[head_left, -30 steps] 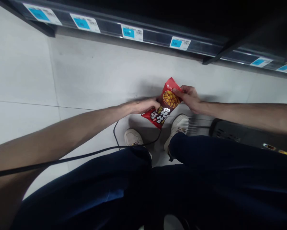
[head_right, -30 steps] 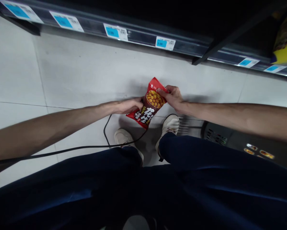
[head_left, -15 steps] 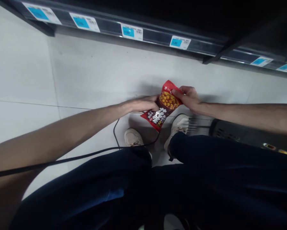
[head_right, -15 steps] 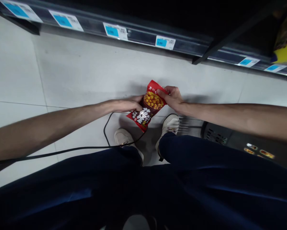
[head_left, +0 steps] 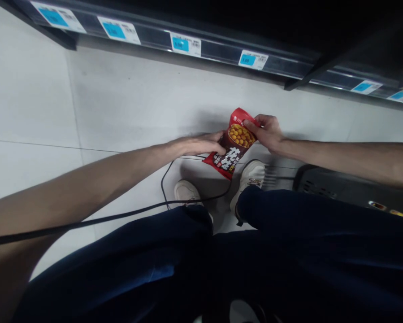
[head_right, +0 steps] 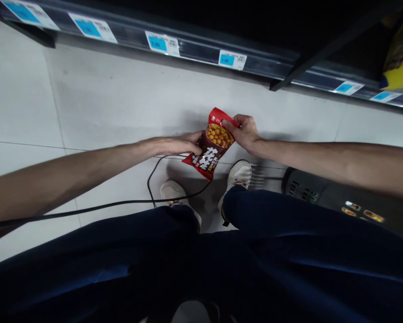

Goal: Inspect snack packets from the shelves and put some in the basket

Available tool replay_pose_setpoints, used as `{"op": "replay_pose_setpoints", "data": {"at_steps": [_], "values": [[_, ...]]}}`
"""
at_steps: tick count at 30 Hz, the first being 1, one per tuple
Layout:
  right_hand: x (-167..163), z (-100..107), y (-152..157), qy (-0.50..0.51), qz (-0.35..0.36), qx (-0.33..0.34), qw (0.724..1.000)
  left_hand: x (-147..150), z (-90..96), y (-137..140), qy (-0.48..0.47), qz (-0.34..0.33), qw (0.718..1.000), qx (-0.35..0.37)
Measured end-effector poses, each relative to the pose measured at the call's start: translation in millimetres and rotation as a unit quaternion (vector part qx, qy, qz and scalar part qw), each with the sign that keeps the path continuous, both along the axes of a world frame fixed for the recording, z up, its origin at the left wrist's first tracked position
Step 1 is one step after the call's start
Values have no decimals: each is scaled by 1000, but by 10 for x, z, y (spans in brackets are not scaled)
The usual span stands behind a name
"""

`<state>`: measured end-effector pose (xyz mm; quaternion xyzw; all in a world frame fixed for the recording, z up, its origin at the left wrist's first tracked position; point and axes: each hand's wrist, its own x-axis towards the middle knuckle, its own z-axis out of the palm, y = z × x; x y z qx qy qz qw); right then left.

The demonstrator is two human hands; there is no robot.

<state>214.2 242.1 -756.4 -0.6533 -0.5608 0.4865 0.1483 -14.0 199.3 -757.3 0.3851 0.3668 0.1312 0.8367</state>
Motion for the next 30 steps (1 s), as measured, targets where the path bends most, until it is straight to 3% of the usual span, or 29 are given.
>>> {"op": "replay_pose_setpoints", "data": {"at_steps": [10,19,30], "values": [[81,-101,58,-8,-26,31,999,6,59,-44,-23,13,999,-24],[78,-108,254,-14,-30,99,995,24,26,-27,51,61,997,14],[115,-180,248,-10,-19,85,996,20,-11,-103,-12,56,998,3]]}}
